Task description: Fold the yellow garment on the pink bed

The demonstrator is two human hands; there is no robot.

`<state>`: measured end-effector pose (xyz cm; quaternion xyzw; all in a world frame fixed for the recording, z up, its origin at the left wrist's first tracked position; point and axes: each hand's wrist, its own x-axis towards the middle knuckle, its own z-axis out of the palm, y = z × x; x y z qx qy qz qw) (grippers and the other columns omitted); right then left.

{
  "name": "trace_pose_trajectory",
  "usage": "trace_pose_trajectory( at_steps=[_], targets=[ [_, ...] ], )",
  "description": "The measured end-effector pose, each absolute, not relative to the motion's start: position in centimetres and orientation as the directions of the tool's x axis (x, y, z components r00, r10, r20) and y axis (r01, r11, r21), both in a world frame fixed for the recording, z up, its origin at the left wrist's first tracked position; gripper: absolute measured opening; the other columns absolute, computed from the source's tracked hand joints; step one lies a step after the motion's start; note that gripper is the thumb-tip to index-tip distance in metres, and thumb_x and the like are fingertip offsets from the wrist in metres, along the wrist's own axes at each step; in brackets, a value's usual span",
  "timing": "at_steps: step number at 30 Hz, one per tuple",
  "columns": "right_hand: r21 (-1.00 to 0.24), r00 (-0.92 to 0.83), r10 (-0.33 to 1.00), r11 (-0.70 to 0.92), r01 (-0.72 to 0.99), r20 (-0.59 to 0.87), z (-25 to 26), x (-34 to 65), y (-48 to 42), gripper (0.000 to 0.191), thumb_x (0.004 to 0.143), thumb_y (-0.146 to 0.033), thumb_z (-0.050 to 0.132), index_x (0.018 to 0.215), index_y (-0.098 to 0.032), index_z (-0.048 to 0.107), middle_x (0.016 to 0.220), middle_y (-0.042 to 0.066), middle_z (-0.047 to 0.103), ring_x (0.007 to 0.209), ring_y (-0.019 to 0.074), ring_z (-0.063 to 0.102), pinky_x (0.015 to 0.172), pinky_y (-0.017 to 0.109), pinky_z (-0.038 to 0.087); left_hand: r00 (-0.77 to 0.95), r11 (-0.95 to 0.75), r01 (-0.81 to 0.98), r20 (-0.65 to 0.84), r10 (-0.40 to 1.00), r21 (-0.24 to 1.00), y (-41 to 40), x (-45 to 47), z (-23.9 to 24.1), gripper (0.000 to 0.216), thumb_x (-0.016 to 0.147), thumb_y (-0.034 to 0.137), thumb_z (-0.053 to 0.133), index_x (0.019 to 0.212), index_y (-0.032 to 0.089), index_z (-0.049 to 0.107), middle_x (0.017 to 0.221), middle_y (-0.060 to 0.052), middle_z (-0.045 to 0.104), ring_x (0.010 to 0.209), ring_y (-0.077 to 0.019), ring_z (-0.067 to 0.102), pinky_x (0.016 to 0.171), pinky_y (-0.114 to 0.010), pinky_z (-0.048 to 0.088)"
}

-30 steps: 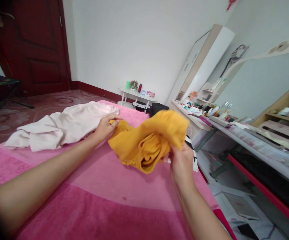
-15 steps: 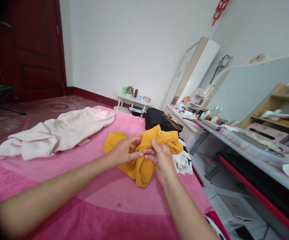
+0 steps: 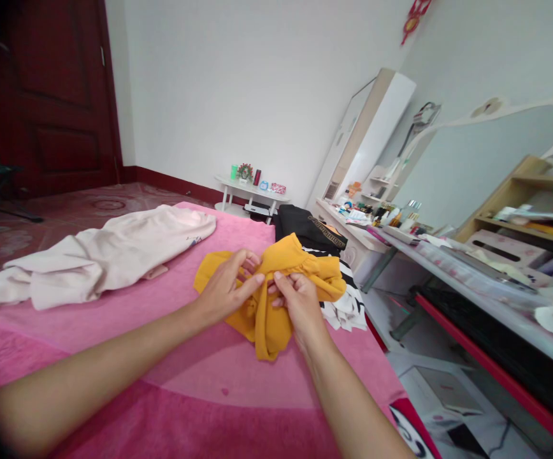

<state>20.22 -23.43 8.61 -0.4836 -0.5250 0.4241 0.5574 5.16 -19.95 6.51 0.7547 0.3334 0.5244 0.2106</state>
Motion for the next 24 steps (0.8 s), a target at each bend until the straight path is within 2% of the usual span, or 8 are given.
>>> trace_pose_trajectory(
  at_steps=[4,7,11,14,16,18,21,24],
  targets=[
    [-0.972,0.002,0.98,0.195,0.131,0.197,8.0,20.0,-23.1,0.045,0.074,-0.049,0.067,0.111,-0.024,0.061,0.126,0.008,0.056,0.109,0.0226,0.056,0.073,0.027,0.052,0.39,-0.693,0.414,0.573,0.721,0.591,-19.8,5.7,5.1,0.063,0.065,0.038,0.073,0.121,0.022,0.049,0.116,-0.007,0.059,0.1,-0.0241,0.057,0.082,-0.034,0.046],
    [-0.962,0.001,0.985,0.169,0.216,0.174,7.0,20.5,-22.8,0.06,0.076,-0.053,0.061,0.129,-0.028,0.047,0.145,0.008,0.036,0.126,0.0254,0.044,0.085,0.035,0.05,0.444,-0.631,0.488,0.451,0.774,0.603,-18.0,5.5,3.1,0.035,0.073,0.029,0.065,0.107,0.021,0.061,0.095,-0.003,0.065,0.083,-0.0194,0.061,0.073,-0.03,0.046],
    [-0.776,-0.001,0.949,0.258,0.576,0.315,5.2,21.7,-22.6,0.056,0.074,-0.051,0.062,0.119,-0.019,0.054,0.127,0.013,0.053,0.115,0.0269,0.052,0.094,0.042,0.043,0.487,-0.641,0.494,0.424,0.764,0.587,-16.5,5.1,2.0,0.02,0.084,0.026,0.05,0.092,0.022,0.068,0.087,-0.001,0.067,0.079,-0.0161,0.061,0.071,-0.026,0.044],
    [-0.524,-0.035,0.908,0.271,0.807,0.417,4.0,22.2,-22.8,0.027,0.07,-0.037,0.067,0.088,-0.018,0.064,0.102,0.01,0.061,0.098,0.0261,0.057,0.088,0.041,0.044,0.513,-0.635,0.572,0.377,0.771,0.519,-17.0,5.3,2.1,0.02,0.081,0.032,0.056,0.094,0.022,0.068,0.09,-0.003,0.066,0.08,-0.0173,0.061,0.071,-0.027,0.045],
    [-0.517,-0.025,0.906,0.263,0.814,0.422,3.5,22.5,-23.0,0.011,0.07,-0.03,0.064,0.07,-0.019,0.061,0.087,0.007,0.063,0.085,0.023,0.058,0.079,0.037,0.045,0.519,-0.642,0.624,0.378,0.767,0.446,-17.7,5.5,2.0,0.027,0.077,0.04,0.062,0.098,0.023,0.067,0.097,-0.004,0.064,0.087,-0.0201,0.06,0.072,-0.029,0.046],
    [-0.686,0.054,0.919,0.251,0.683,0.391,3.5,23.0,-23.1,0.015,0.071,-0.03,0.062,0.062,-0.019,0.057,0.074,0.003,0.062,0.072,0.0194,0.057,0.07,0.032,0.045,0.518,-0.648,0.653,0.393,0.76,0.393,-18.2,5.6,1.9,0.032,0.075,0.044,0.063,0.1,0.024,0.066,0.104,-0.005,0.061,0.094,-0.0226,0.059,0.075,-0.031,0.046],
    [-0.959,0.237,0.937,0.217,0.183,0.257,4.7,23.9,-23.4,0.02,0.07,-0.036,0.067,0.064,-0.019,0.057,0.062,-0.001,0.06,0.058,0.0148,0.055,0.058,0.027,0.045,0.517,-0.641,0.655,0.382,0.766,0.401,-18.3,5.6,1.8,0.028,0.075,0.042,0.064,0.097,0.025,0.066,0.103,-0.004,0.06,0.095,-0.0222,0.058,0.075,-0.03,0.046],
    [-0.926,0.317,0.931,0.269,-0.265,0.18,7.2,24.3,-24.4,0.019,0.066,-0.032,0.072,0.077,-0.02,0.062,0.075,-0.001,0.066,0.067,0.0155,0.061,0.065,0.027,0.051,0.458,-0.613,0.605,0.407,0.79,0.509,-18.3,5.6,2.3,0.021,0.078,0.036,0.06,0.095,0.024,0.064,0.099,-0.002,0.062,0.091,-0.0197,0.059,0.076,-0.029,0.046]
  ],
)
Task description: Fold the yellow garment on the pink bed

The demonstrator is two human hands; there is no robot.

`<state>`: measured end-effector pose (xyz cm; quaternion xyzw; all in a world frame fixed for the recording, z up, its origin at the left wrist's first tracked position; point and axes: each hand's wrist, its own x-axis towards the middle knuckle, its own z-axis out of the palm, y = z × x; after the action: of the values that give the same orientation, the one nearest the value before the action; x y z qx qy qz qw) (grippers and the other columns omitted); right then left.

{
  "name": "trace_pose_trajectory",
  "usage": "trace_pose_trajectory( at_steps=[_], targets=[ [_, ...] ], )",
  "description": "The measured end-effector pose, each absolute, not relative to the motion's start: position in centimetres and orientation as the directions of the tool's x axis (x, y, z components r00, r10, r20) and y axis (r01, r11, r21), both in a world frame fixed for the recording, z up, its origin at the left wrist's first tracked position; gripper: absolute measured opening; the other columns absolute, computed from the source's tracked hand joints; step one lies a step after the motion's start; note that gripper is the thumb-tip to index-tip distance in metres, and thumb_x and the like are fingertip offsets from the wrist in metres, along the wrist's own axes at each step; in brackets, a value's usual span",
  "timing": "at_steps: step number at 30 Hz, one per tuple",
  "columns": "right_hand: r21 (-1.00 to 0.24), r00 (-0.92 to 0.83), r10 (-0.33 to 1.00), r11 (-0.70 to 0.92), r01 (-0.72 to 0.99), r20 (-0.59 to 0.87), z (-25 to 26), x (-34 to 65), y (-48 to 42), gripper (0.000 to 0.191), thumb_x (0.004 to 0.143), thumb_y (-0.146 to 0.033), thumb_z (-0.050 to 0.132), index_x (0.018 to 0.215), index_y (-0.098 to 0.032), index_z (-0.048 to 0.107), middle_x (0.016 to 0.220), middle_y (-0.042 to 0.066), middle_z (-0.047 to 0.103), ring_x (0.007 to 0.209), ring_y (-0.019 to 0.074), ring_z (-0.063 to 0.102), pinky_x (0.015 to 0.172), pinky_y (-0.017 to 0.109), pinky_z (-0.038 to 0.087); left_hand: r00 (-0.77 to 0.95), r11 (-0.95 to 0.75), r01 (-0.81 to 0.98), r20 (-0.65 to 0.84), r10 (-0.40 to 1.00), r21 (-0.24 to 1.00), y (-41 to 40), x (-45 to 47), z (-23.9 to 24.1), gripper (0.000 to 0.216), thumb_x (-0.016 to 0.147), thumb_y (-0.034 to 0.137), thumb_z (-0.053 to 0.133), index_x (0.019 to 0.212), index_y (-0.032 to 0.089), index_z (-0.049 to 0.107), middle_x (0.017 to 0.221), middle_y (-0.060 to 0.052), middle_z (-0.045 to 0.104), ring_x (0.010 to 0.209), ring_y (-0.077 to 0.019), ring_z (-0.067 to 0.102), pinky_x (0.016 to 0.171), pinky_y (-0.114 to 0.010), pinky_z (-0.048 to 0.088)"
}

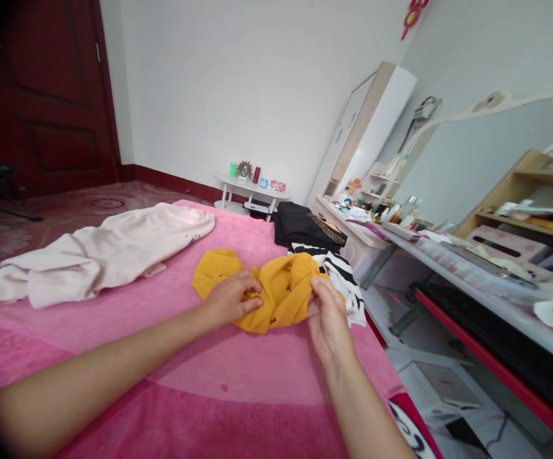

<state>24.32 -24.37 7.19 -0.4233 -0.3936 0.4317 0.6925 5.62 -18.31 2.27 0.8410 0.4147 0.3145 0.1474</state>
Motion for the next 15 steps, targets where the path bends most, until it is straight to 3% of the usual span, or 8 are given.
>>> trace_pose_trajectory(
  at_steps=[4,8,13,15],
  targets=[
    [-0.84,0.281,0.949,0.268,-0.472,0.145,10.0,22.8,-26.3,0.026,0.068,-0.025,0.07,0.093,-0.022,0.063,0.094,0.001,0.069,0.094,0.0191,0.064,0.085,0.033,0.053,0.342,-0.619,0.473,0.517,0.785,0.627,-19.5,6.4,3.6,0.034,0.081,0.038,0.056,0.112,0.023,0.057,0.109,-0.003,0.062,0.096,-0.0192,0.059,0.082,-0.03,0.046],
    [-0.8,0.243,0.967,0.21,-0.561,0.084,10.6,20.4,-27.6,0.021,0.068,-0.021,0.069,0.088,-0.022,0.062,0.1,0.001,0.069,0.102,0.0177,0.063,0.092,0.031,0.051,0.423,-0.643,0.471,0.485,0.765,0.604,-20.8,7.0,4.1,0.052,0.071,0.035,0.065,0.121,0.024,0.054,0.117,-0.005,0.062,0.101,-0.0229,0.059,0.084,-0.032,0.045],
    [-0.775,0.245,0.962,0.243,-0.583,0.117,11.2,22.1,-27.6,0.014,0.072,-0.018,0.064,0.086,-0.022,0.062,0.091,-0.001,0.071,0.086,0.0163,0.067,0.088,0.034,0.054,0.438,-0.614,0.502,0.433,0.788,0.609,-18.7,5.8,4.1,0.013,0.076,0.025,0.056,0.081,0.02,0.066,0.078,-0.002,0.067,0.073,-0.0191,0.06,0.066,-0.029,0.043],
    [-0.759,0.304,0.935,0.331,-0.561,0.183,12.4,24.5,-27.5,0.014,0.074,-0.016,0.06,0.087,-0.022,0.062,0.088,-0.001,0.072,0.086,0.016,0.068,0.087,0.034,0.054,0.343,-0.587,0.414,0.478,0.809,0.696,-17.2,4.6,5.0,0.014,0.077,0.025,0.052,0.072,0.017,0.063,0.07,-0.001,0.065,0.067,-0.0167,0.058,0.062,-0.027,0.042]
  ],
)
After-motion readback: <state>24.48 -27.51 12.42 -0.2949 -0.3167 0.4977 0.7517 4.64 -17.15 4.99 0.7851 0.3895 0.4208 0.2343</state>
